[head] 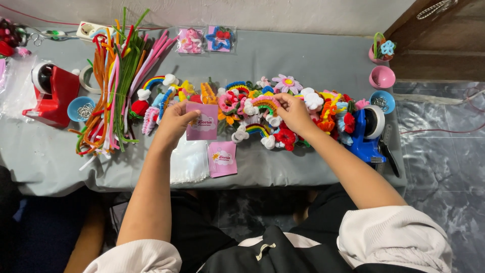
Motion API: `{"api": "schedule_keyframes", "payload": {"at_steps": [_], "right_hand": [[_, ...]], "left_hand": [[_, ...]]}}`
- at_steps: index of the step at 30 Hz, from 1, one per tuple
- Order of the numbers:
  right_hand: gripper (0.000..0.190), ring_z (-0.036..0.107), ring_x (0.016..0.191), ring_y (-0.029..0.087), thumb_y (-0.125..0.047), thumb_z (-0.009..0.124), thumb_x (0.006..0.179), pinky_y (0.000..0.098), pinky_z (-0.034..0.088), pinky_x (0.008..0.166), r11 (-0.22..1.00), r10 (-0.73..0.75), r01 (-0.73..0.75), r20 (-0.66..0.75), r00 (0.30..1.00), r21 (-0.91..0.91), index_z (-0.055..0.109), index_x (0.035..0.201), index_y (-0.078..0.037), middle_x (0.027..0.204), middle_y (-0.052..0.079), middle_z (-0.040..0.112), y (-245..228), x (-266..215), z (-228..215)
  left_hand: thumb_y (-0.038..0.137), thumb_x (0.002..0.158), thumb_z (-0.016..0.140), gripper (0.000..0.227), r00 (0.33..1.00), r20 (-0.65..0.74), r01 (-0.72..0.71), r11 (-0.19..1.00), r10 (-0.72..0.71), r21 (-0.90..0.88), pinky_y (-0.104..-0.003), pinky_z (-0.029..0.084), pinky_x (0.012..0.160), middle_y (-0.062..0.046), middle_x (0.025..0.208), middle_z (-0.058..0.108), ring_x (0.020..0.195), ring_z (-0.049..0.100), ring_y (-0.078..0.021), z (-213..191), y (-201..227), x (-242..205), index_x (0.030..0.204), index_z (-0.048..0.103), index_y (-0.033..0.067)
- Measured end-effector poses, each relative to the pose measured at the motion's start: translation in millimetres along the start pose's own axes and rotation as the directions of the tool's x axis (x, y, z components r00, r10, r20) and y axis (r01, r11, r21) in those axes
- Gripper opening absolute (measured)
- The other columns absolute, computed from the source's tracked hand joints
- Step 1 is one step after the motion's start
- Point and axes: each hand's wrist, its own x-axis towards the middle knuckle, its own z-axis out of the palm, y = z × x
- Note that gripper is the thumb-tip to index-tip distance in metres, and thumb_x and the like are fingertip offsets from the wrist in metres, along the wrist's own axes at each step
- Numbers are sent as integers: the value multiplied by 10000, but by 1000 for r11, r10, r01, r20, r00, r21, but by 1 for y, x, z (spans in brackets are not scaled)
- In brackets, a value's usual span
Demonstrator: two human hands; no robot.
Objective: The person packages small pipe-cleaner crafts by placing them onto card backings and sliding them into plastic bags.
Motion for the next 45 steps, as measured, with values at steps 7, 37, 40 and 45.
{"api": "schedule_keyframes", "payload": {"at_steps": [7,37,40,45], "right_hand": [[395,689,859,252,4,657,819,343,583,737,902,-231,183,-80,970,-390,688,1198,-101,965,88,643,0,-2,3],[91,627,951,228,-259,699,892,400,500,889,801,-362,459,300,883,-384,708,955,-194,900,-6,622,-44,220,191],[191,648,1031,304,-256,657,907,484,510,945,836,-207,388,433,877,-387,725,1031,-128,993,91,672,-50,237,228],[285,663,1064,380,-342,676,895,606,428,997,817,-133,356,452,882,-454,733,1018,-90,997,150,710,-60,248,277]], "left_hand": [[70,848,758,215,1000,19,-25,1000,25,-7,-305,511,896,-42,909,723,860,649,-145,7,10,-10,1062,759,62],[139,945,660,162,799,-574,41,937,178,348,-355,513,780,-29,831,715,799,596,-116,-124,68,-69,1083,736,102],[129,948,640,185,791,-593,83,933,151,349,-408,512,792,-96,860,724,824,623,-183,-122,75,-70,1096,733,71],[149,941,643,209,793,-598,109,938,117,329,-435,517,825,-113,921,741,894,661,-201,-113,82,-72,1119,743,103]]}}
